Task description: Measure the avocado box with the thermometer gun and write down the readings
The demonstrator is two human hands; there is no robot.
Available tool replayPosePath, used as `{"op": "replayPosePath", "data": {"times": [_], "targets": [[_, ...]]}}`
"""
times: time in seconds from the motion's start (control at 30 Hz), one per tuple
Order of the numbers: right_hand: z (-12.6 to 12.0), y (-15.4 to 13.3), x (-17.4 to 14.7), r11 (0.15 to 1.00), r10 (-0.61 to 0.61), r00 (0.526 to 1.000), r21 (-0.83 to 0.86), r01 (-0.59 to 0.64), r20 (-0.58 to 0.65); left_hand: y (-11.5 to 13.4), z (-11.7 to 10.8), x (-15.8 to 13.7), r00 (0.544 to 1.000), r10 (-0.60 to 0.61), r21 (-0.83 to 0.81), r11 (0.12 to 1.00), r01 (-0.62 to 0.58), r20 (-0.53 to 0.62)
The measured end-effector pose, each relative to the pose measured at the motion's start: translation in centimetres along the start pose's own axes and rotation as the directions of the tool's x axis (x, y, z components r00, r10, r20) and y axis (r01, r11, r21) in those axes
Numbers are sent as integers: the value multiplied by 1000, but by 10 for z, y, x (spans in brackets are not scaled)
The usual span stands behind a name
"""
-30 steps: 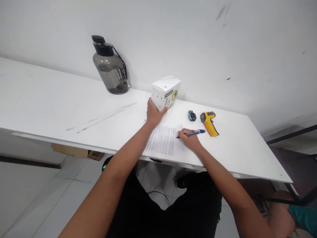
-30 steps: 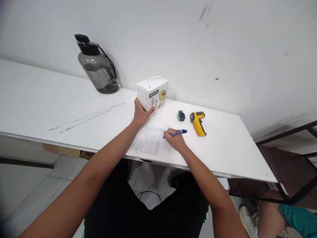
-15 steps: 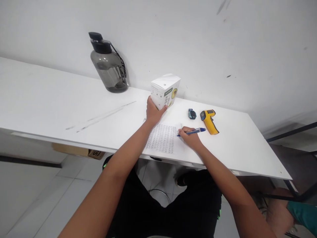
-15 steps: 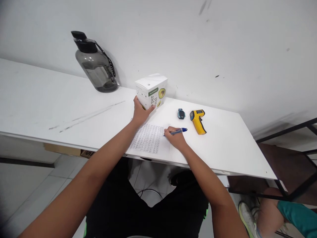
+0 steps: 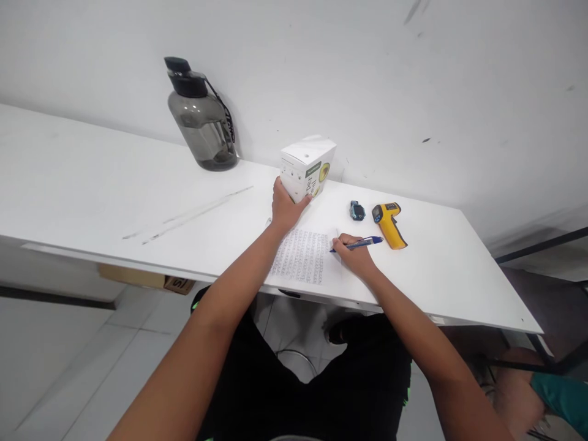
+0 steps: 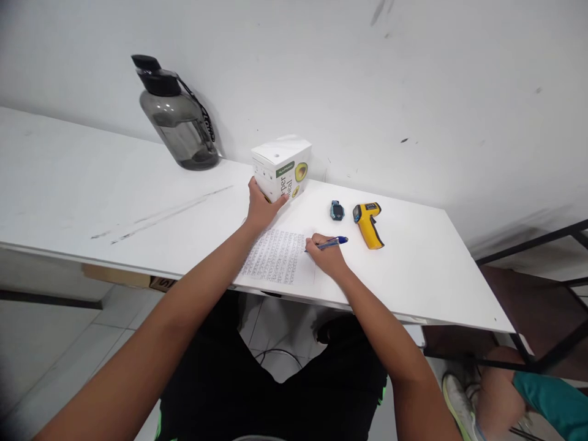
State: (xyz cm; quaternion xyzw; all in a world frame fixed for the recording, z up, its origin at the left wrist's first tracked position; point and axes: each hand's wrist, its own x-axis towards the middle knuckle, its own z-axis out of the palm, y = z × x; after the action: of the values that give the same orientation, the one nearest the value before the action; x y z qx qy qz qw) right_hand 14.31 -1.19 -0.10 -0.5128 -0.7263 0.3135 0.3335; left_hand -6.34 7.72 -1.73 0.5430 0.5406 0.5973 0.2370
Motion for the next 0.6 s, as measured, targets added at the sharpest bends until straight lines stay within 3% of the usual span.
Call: {"op": "replayPosePath", "data": {"times": [0.33, 0.6], "targets": [[-2, 2, 0, 1000, 23, 998, 9, -23, 54, -2, 1, 1, 999, -25, 38, 999, 27, -47], [-6, -4, 1, 996, 62, 974, 71, -48, -216, 0, 1, 0, 999, -26, 30, 999, 27, -44]]}}
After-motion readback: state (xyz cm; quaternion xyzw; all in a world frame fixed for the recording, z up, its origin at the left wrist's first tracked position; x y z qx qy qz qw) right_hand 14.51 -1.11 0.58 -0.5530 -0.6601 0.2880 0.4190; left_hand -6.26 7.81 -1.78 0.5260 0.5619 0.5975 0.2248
